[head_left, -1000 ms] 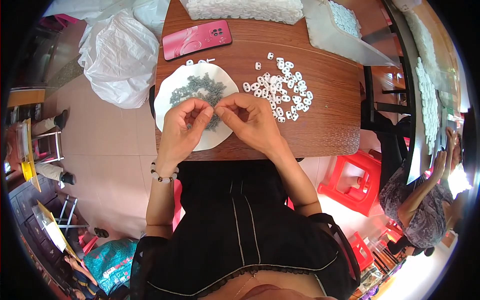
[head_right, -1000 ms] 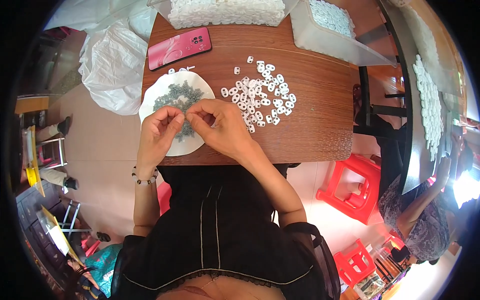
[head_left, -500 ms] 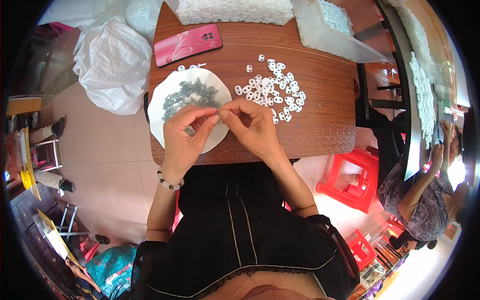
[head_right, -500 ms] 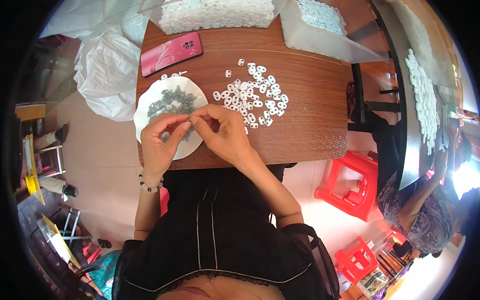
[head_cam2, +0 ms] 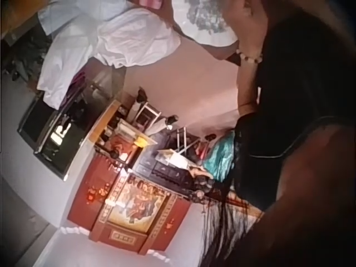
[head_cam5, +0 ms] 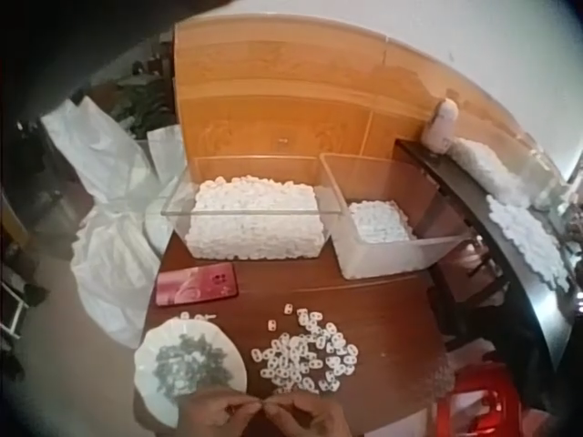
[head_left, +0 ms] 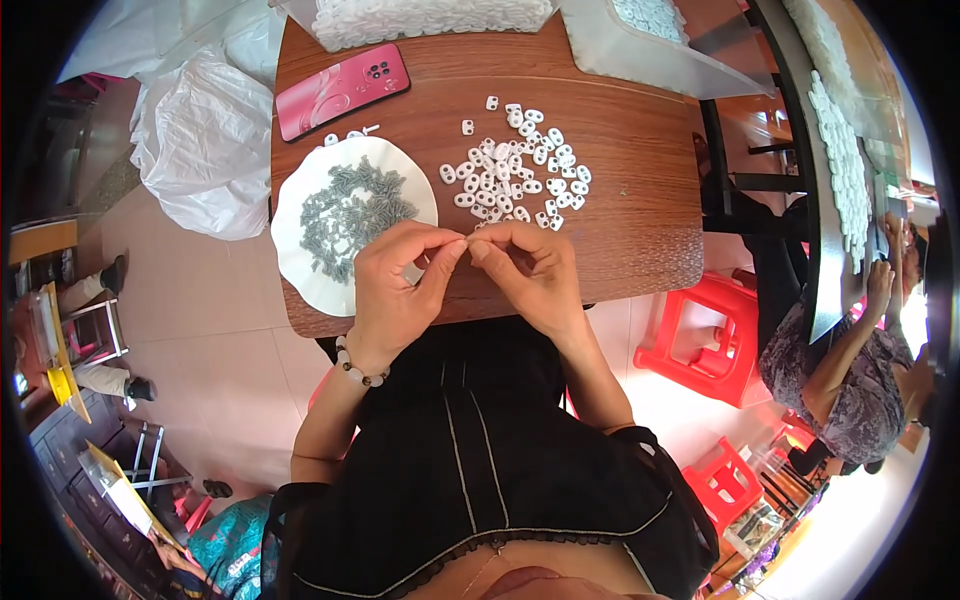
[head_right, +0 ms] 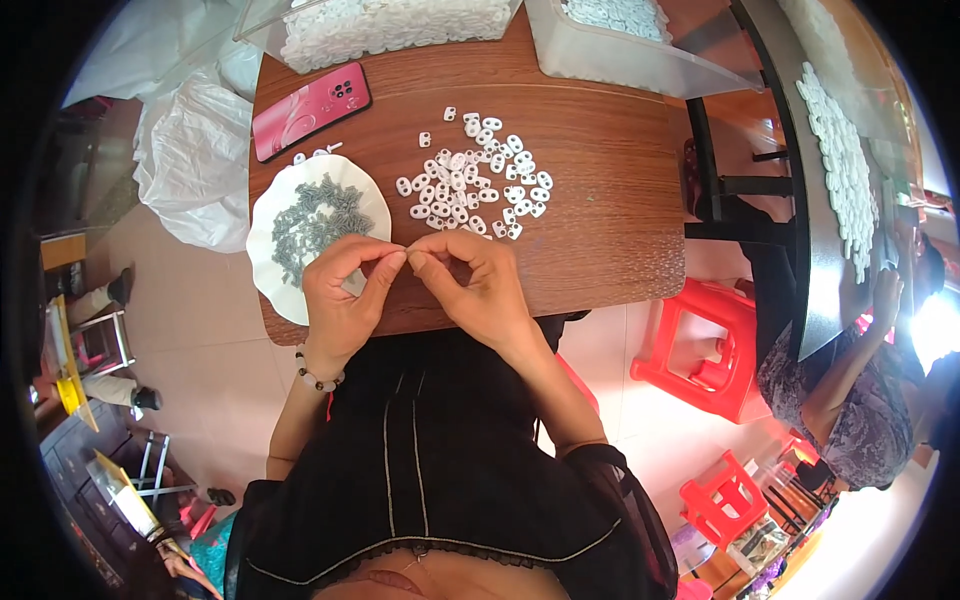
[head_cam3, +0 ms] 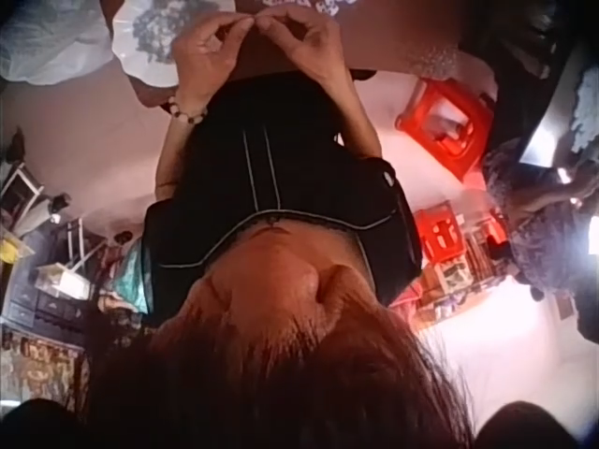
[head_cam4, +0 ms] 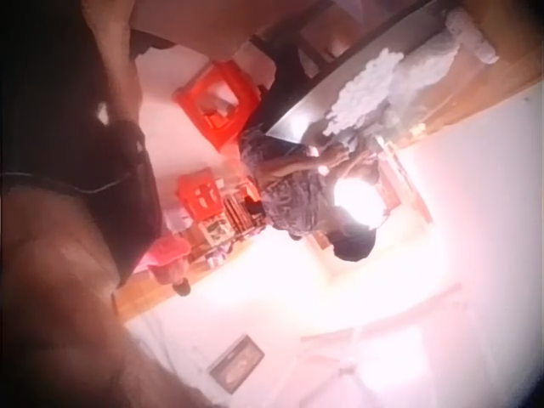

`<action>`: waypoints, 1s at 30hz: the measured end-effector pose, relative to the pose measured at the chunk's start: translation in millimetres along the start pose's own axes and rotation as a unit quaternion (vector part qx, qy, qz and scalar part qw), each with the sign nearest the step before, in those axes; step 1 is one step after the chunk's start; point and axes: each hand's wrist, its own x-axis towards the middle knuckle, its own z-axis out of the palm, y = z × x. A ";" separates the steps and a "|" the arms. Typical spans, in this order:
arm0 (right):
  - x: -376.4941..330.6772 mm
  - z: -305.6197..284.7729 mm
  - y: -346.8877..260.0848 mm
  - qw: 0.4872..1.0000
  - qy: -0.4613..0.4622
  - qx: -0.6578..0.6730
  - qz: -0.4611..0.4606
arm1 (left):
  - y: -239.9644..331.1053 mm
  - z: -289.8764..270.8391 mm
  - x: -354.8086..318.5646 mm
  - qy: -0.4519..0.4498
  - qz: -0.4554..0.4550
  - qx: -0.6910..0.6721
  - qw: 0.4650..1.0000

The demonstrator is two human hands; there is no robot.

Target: Assembling small plastic components by inserting small pins into white buckle-like pieces.

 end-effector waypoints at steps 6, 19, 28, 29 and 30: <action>-8.9 -6.2 -8.0 0.999 0.038 0.026 0.027 | -9.5 6.2 -6.1 -0.015 -0.108 -0.153 0.982; -16.1 -16.4 -14.7 0.993 0.048 0.060 0.090 | -8.3 11.9 -7.7 -0.079 -0.137 -0.163 0.974; -19.7 -18.3 -16.4 0.995 0.037 0.016 0.088 | -5.1 7.7 -6.9 -0.141 -0.144 -0.132 0.971; -19.9 -18.0 -16.6 0.996 0.039 0.007 0.086 | -5.2 7.7 -6.9 -0.141 -0.144 -0.132 0.971; -20.1 -17.8 -16.7 0.996 0.041 -0.002 0.083 | -5.2 7.6 -7.0 -0.142 -0.147 -0.130 0.970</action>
